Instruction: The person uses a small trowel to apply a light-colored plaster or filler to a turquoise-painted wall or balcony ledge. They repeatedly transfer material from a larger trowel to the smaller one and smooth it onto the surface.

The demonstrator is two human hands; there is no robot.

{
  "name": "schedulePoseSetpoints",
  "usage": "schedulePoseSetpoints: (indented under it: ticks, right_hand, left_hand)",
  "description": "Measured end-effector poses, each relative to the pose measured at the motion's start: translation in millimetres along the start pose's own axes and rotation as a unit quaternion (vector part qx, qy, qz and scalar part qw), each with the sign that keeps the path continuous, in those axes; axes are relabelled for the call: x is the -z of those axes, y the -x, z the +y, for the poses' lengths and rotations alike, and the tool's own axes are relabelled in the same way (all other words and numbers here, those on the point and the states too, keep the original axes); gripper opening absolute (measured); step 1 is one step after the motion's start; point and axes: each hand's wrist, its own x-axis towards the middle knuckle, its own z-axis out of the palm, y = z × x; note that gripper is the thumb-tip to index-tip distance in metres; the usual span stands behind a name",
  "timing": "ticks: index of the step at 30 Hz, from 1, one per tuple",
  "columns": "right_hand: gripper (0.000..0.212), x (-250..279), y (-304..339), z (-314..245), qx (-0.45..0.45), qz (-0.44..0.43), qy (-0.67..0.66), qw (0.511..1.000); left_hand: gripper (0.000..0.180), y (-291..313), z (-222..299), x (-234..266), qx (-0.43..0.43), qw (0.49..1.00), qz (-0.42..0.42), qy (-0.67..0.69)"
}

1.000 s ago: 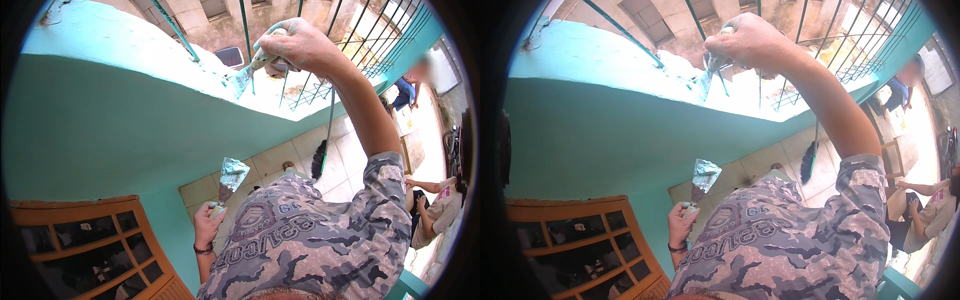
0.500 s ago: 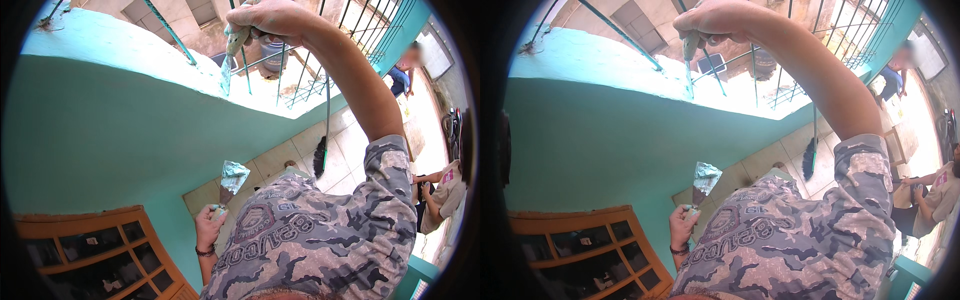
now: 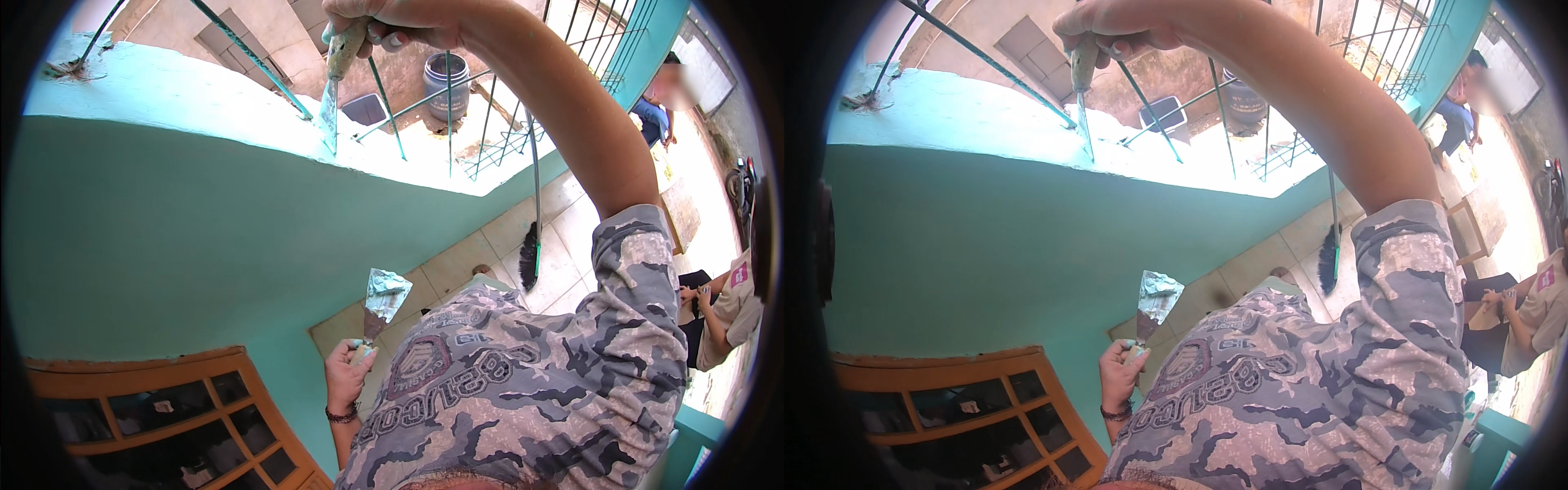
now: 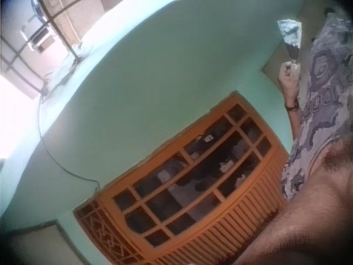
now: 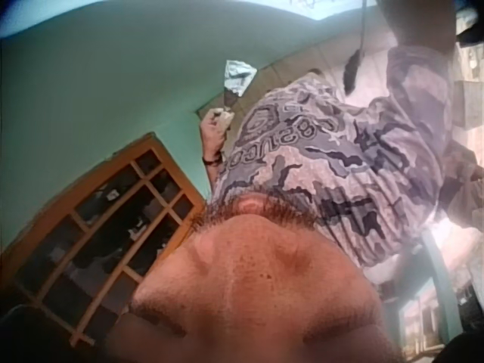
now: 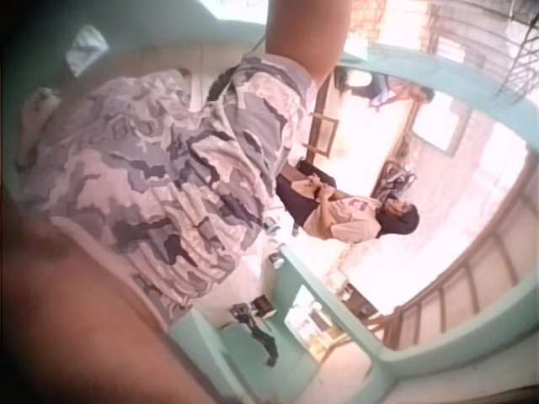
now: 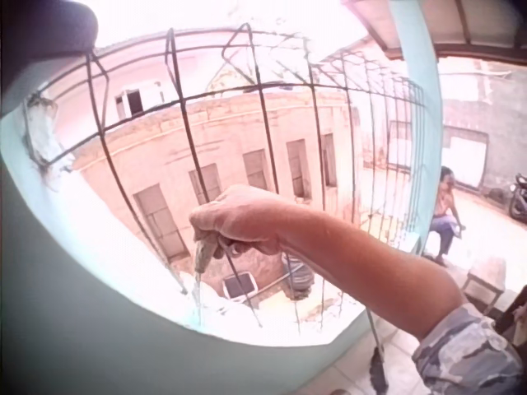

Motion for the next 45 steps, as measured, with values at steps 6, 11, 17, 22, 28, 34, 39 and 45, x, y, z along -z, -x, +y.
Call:
schedulePoseSetpoints:
  ticks: [6, 11, 17, 22, 28, 34, 39, 45]
  right_hand:
    - [0.022, 37.4, -2.7, 23.4, 0.006, -0.023, -0.159, 0.987]
    - [0.038, 89.0, 64.8, 100.2, 0.058, -0.041, -0.229, 0.971]
    - [0.035, 39.1, 132.3, 189.1, -0.079, 0.11, -0.403, 0.905]
    - [0.04, 24.4, 143.4, 213.8, -0.041, -0.015, -0.425, 0.904]
    - [0.042, 32.8, 123.1, 195.4, -0.012, -0.043, -0.351, 0.935]
    - [0.035, 22.5, 95.4, 209.8, -0.005, -0.02, -0.438, 0.899]
    - [0.03, 16.1, 89.8, 221.5, -0.07, 0.066, -0.45, 0.888]
    - [0.031, -9.6, 65.0, 173.7, -0.068, 0.156, -0.334, 0.927]
  left_hand:
    - [0.017, 5.0, 1.0, -3.7, 0.001, 1.0, 0.019, -0.009]
    - [0.018, 9.8, -4.5, -7.0, -0.01, 0.999, 0.052, 0.003]
    - [0.019, 13.3, -13.4, -2.7, -0.025, 0.997, 0.063, 0.023]
    - [0.022, 14.7, -26.5, -1.0, -0.062, 0.993, 0.086, 0.056]
    - [0.029, 14.8, -32.1, -23.4, -0.109, 0.976, 0.151, 0.115]
    - [0.03, 25.1, -11.6, -34.1, -0.074, 0.966, 0.21, 0.133]
    - [0.028, 38.1, -6.0, -49.8, -0.055, 0.957, 0.233, 0.161]
    - [0.028, 39.4, 11.7, -50.8, -0.041, 0.958, 0.222, 0.179]
